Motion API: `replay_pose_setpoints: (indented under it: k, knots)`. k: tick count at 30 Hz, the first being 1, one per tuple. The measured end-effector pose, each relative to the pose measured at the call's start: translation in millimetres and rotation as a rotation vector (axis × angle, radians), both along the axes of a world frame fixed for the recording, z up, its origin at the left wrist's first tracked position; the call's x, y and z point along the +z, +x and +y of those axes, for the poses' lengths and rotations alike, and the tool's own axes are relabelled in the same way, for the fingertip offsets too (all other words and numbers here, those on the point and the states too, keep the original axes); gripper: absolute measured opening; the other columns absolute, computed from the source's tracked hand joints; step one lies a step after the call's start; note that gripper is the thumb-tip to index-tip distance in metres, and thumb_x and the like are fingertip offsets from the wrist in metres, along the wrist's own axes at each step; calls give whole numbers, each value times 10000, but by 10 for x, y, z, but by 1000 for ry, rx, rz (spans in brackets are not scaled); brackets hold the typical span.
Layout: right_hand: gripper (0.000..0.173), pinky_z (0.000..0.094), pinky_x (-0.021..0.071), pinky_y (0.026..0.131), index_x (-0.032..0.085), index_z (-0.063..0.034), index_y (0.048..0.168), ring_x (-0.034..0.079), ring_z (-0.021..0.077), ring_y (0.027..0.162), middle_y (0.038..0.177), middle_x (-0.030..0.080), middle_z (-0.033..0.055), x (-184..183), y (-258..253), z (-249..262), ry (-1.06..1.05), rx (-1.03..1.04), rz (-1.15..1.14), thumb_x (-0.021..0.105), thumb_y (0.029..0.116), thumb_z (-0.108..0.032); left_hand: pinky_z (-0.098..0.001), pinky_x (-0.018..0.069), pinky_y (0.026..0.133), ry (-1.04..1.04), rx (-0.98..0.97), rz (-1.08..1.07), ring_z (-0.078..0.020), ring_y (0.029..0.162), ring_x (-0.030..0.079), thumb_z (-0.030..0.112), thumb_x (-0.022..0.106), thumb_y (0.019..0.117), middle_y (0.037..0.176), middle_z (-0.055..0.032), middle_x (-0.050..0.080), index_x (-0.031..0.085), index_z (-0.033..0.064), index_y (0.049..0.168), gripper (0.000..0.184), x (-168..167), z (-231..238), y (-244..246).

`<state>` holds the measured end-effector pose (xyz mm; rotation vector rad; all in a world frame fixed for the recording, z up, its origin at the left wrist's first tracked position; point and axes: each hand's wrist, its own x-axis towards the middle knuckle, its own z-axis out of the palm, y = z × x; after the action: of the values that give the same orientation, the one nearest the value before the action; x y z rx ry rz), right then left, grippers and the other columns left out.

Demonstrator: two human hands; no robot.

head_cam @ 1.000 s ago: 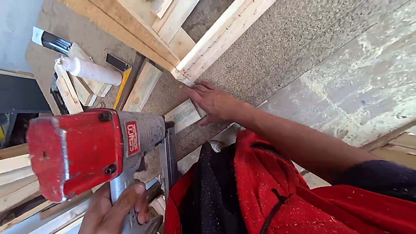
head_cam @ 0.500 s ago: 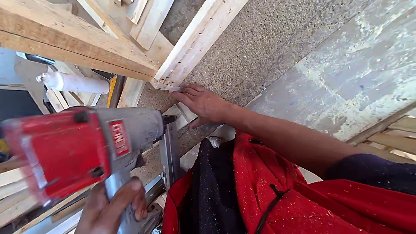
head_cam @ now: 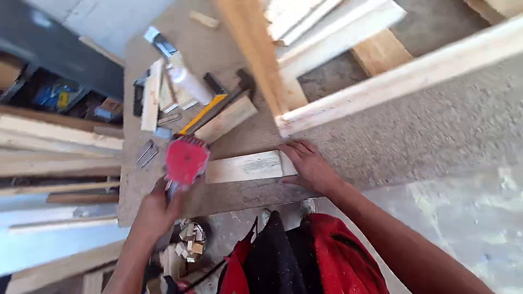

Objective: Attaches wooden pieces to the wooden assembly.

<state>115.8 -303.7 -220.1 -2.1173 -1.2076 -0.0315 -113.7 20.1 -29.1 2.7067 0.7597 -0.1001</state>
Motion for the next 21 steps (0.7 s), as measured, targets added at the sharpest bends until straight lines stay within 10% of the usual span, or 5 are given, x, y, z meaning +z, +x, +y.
replay_pose_setpoints:
  k: [4,9,15,21]
  knots:
    - [861,584,428,1110,613,-117,1367,600,368,1237,1293,662,146,20,-115,-136,48,-12,-72,860,694,-594,-718,538,812,42,154,9,-441,909,721,605,358,1052,1022,-237,727,532,111,1463,666,-486,418,138]
    - [918,550,457,1063,504,-223,1417,581,331,1265,1381,610,110,333,-488,-530,92,65,-138,845,674,-642,-566,556,960,-62,295,-332,-282,1138,675,560,466,1038,1237,-116,694,643,115,1351,572,-715,224,-462]
    - [804,477,325,1204,449,-358,1372,500,178,1389,1440,569,-84,960,-1097,620,120,407,-234,772,722,-703,-384,618,797,-1156,275,-742,-171,890,715,406,650,979,1053,-82,737,627,96,1316,458,-695,97,-1995]
    - [827,561,372,1183,412,-343,1474,485,279,1419,1468,572,-28,1283,-2168,2194,95,575,-202,841,789,-520,-330,642,732,-971,751,-1276,-122,844,734,539,728,895,1021,-15,752,690,197,1234,483,-1228,575,-4160]
